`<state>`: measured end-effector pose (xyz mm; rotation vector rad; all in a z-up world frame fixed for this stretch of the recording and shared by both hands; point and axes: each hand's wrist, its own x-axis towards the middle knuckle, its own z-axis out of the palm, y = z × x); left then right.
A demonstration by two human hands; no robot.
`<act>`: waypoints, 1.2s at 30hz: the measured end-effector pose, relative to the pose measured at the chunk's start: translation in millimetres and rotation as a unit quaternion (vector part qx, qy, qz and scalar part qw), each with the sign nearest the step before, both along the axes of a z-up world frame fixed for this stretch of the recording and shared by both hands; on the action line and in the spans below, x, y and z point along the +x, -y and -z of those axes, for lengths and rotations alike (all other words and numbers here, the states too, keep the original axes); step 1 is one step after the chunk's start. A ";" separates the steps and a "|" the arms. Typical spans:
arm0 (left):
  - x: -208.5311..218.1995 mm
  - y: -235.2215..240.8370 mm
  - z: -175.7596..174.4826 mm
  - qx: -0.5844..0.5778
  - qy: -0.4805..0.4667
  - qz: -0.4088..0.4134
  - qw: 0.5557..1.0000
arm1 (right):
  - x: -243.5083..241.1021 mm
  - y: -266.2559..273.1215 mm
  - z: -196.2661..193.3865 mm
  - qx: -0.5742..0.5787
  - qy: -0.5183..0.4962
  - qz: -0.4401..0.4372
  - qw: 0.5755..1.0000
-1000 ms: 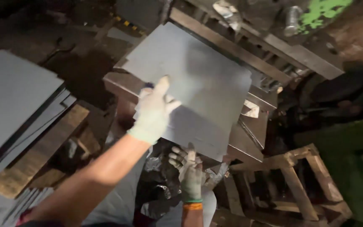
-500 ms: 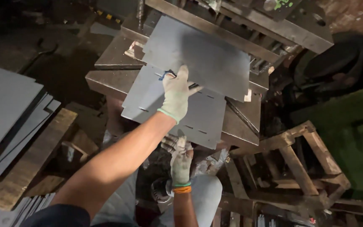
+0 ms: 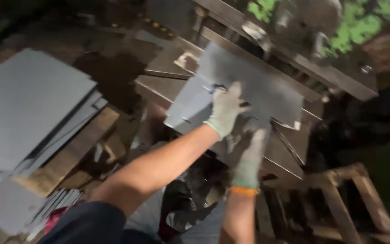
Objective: The recorder is feeding metal sheets into a press machine and stacking the processed parts.
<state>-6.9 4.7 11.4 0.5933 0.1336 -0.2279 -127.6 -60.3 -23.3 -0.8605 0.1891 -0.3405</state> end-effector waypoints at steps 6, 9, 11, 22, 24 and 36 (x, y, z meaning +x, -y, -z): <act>-26.7 -97.2 -21.7 0.068 0.088 0.161 0.981 | 44.5 36.4 -25.0 -0.213 -0.046 0.075 0.973; -39.0 -204.3 1.6 0.410 0.159 0.081 0.895 | 59.1 53.3 -16.3 0.029 0.015 -0.025 0.999; -74.3 -284.7 -13.7 0.708 0.126 -0.063 0.693 | 64.2 51.8 -23.2 0.037 0.013 -0.053 0.998; -148.0 -392.1 83.3 0.959 0.128 -0.175 0.185 | 84.0 47.4 1.1 0.094 -0.007 -0.038 0.995; -142.9 -397.7 61.4 0.948 0.155 -0.185 0.208 | 75.5 42.7 1.4 0.056 -0.052 0.004 0.997; -159.0 -281.1 -153.5 0.294 0.075 -0.174 0.937 | -107.8 -50.1 22.7 -0.087 -0.075 0.040 0.993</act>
